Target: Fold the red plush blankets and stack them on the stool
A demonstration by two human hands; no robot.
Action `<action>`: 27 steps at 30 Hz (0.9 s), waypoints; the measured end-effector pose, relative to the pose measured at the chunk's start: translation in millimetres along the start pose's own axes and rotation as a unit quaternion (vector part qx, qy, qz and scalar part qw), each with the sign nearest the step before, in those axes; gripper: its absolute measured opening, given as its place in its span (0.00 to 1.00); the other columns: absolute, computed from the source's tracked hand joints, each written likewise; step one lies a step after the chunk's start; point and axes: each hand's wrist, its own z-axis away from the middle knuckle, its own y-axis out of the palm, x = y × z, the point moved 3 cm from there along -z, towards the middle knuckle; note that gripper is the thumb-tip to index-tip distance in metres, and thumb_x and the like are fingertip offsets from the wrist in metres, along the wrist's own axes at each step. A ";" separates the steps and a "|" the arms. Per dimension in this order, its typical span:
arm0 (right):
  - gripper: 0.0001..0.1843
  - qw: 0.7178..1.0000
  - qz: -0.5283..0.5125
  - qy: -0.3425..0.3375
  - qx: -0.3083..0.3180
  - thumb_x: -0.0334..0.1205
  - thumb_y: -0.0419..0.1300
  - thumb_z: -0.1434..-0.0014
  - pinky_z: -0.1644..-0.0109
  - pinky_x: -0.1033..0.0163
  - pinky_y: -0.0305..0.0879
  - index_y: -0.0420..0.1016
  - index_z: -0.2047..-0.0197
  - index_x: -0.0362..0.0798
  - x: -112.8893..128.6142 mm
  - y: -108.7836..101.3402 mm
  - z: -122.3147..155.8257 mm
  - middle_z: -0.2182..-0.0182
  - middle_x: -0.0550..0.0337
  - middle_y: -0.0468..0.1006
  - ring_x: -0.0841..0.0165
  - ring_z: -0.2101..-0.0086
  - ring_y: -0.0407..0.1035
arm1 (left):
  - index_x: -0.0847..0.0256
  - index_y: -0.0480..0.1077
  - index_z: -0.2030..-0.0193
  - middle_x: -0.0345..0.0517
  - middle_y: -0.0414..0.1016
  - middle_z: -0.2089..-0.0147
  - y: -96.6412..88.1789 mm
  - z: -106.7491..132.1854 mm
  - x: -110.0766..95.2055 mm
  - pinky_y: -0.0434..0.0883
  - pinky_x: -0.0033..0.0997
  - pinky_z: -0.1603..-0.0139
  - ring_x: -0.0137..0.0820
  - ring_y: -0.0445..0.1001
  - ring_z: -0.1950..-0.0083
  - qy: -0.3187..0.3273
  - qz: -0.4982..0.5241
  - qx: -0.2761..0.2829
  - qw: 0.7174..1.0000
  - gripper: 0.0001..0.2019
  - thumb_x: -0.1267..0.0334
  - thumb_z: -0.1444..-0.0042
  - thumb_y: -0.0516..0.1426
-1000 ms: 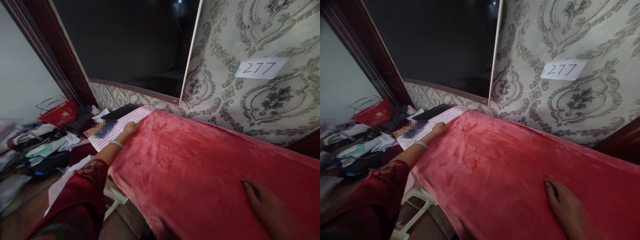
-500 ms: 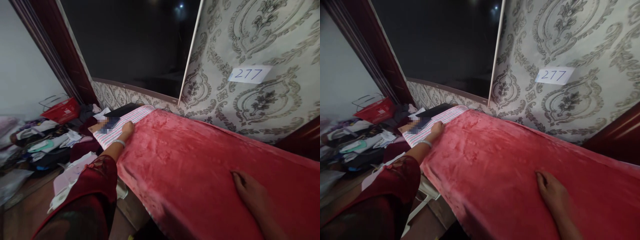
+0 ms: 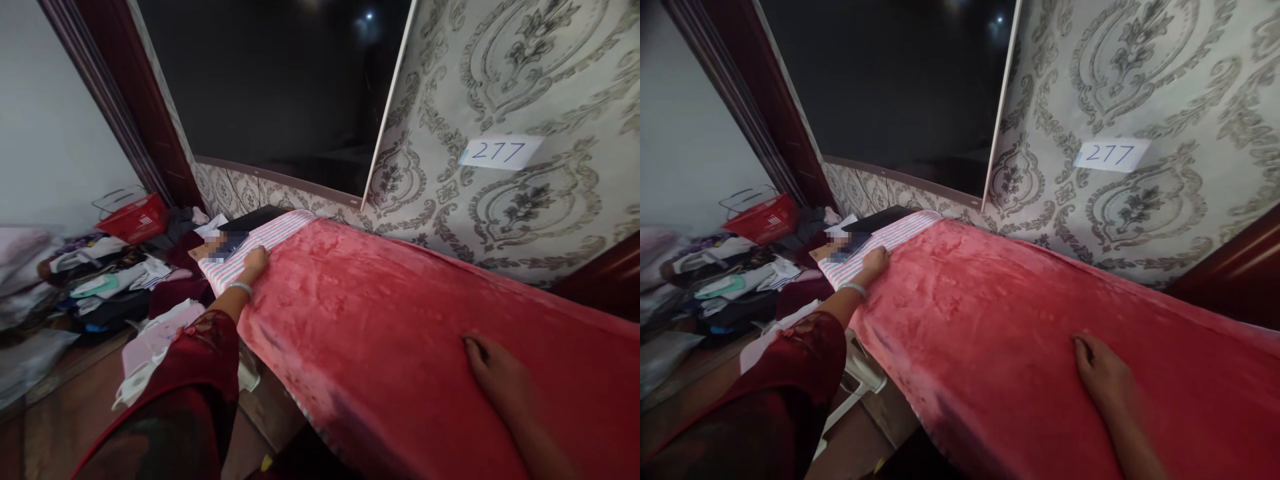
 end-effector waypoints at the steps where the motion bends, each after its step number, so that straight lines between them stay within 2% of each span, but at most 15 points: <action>1: 0.30 1.000 0.000 0.000 0.002 0.60 0.47 0.42 0.57 0.50 0.75 0.81 0.58 0.48 0.9 -0.3 -0.3 0.56 0.48 0.84 0.51 0.58 0.79 | 0.64 0.73 0.46 0.63 0.76 0.42 -2.7 0.0 1.6 0.71 0.35 0.50 0.44 0.76 0.42 0.005 -0.004 0.005 1.000 0.19 0.58 0.31 0.46; 6: 0.30 1.000 0.017 -0.003 0.010 0.58 0.46 0.43 0.60 0.52 0.74 0.82 0.58 0.48 1.8 -1.6 -1.1 0.57 0.47 0.84 0.52 0.60 0.78 | 0.64 0.78 0.53 0.57 0.80 0.47 -17.0 10.9 25.2 0.70 0.29 0.52 0.39 0.78 0.46 0.043 -0.018 0.041 0.998 0.19 0.58 0.33 0.48; 11: 0.28 0.999 0.035 -0.013 0.009 0.57 0.47 0.43 0.66 0.54 0.71 0.82 0.59 0.48 -0.9 -1.4 -1.8 0.59 0.45 0.84 0.51 0.63 0.78 | 0.62 0.80 0.59 0.49 0.82 0.57 -23.5 41.8 62.2 0.69 0.28 0.56 0.36 0.79 0.55 0.064 -0.024 0.062 0.996 0.15 0.55 0.37 0.55; 15: 0.28 0.999 0.039 -0.002 0.035 0.56 0.46 0.42 0.63 0.50 0.72 0.81 0.58 0.48 -1.1 0.0 -5.4 0.59 0.43 0.83 0.48 0.61 0.77 | 0.63 0.77 0.54 0.55 0.81 0.52 -21.2 64.8 76.0 0.69 0.30 0.53 0.39 0.78 0.50 0.049 -0.041 0.031 0.997 0.15 0.58 0.34 0.52; 17: 0.26 0.998 0.034 -0.002 0.047 0.54 0.46 0.43 0.61 0.48 0.73 0.80 0.58 0.49 -0.2 -0.7 -8.1 0.58 0.43 0.83 0.47 0.60 0.77 | 0.64 0.75 0.50 0.60 0.79 0.48 -18.8 72.4 77.2 0.70 0.33 0.52 0.41 0.77 0.46 0.039 -0.050 0.007 0.998 0.16 0.59 0.32 0.49; 20: 0.25 0.998 0.018 -0.021 0.061 0.53 0.47 0.44 0.58 0.47 0.74 0.79 0.57 0.49 1.7 -4.2 -6.0 0.57 0.44 0.82 0.48 0.58 0.77 | 0.65 0.73 0.47 0.63 0.78 0.47 -15.9 80.0 77.3 0.70 0.37 0.50 0.45 0.77 0.45 0.035 -0.060 -0.015 0.997 0.17 0.58 0.31 0.48; 23: 0.29 0.997 0.011 -0.066 0.042 0.56 0.46 0.42 0.53 0.46 0.74 0.78 0.52 0.47 1.7 -12.1 12.0 0.56 0.43 0.81 0.49 0.56 0.77 | 0.66 0.71 0.44 0.64 0.78 0.48 -17.7 87.1 80.2 0.71 0.39 0.50 0.46 0.77 0.46 0.037 -0.066 -0.033 0.997 0.18 0.60 0.31 0.46; 27: 0.29 0.990 0.032 -0.137 0.013 0.56 0.46 0.38 0.44 0.43 0.70 0.78 0.49 0.46 -7.6 -27.3 54.6 0.52 0.43 0.80 0.50 0.51 0.74 | 0.70 0.70 0.43 0.67 0.74 0.46 -28.9 100.3 84.1 0.72 0.42 0.53 0.49 0.76 0.47 0.030 -0.075 -0.068 0.994 0.20 0.68 0.33 0.44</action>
